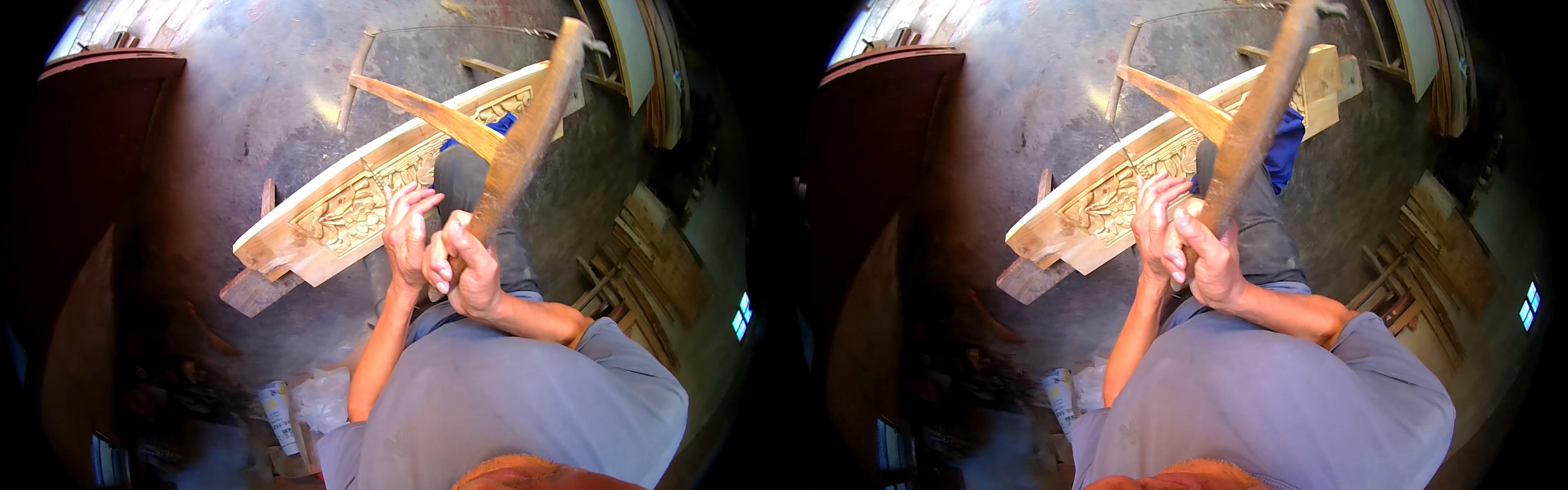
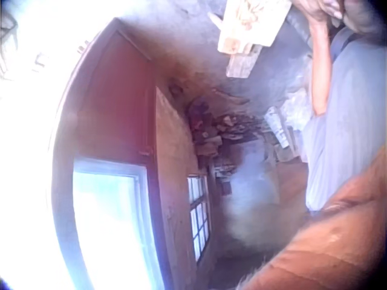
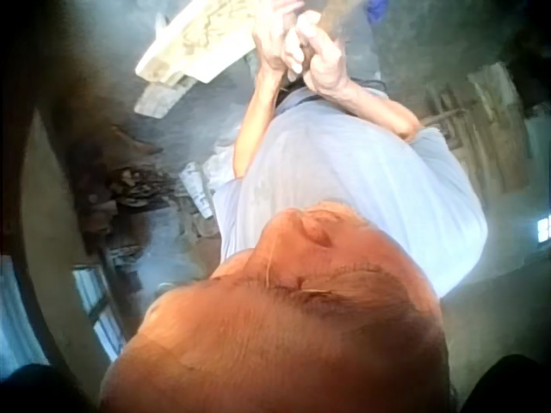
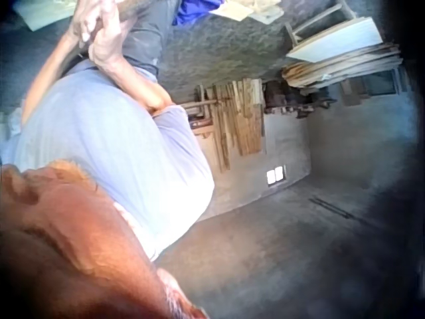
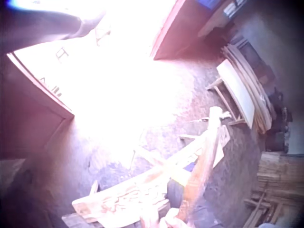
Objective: The person wipes a carved wooden board with a blue cloth and then uses a bow saw to cut around the edges of the carved floral patterns.
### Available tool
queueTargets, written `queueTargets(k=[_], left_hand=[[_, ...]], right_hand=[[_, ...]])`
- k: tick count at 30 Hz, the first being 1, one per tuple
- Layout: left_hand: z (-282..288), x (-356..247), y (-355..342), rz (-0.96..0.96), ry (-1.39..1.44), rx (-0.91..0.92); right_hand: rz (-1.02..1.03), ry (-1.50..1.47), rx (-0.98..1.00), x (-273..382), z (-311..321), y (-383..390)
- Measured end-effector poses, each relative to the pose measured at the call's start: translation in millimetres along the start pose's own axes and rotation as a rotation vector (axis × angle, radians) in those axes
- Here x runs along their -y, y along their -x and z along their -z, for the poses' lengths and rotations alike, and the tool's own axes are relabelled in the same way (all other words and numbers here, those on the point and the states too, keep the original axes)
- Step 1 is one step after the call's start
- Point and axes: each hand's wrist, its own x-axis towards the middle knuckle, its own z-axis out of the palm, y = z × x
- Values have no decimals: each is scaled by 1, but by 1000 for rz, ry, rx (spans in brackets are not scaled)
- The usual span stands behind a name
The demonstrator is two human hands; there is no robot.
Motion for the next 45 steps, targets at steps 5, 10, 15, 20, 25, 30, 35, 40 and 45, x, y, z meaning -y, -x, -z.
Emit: queueTargets(k=[5,10,15,20,25,30,35,40,45], left_hand=[[16,28,-12,-49,-45,33],[30,37,-3,175,-178,-90],[95,127,1,375,-1105,-49],[114,164,2,368,-1161,12],[118,165,7,404,-1117,1],[115,162,4,341,-1073,-54],[116,156,-2,423,-1058,-42],[69,53,1,67,-545,114],[42,-48,3,-98,-135,102]], right_hand=[[45,22,35,-6,-16,-21],[7,75,28,0,-11,-23],[-62,19,119,7,-12,-22],[-236,-88,319,11,0,-35],[-240,-134,265,5,-9,-42],[-222,-61,157,14,-26,-41],[-146,-91,50,7,-34,-31],[-104,-49,-61,9,-28,-31],[-120,-49,-21,32,-36,3]])
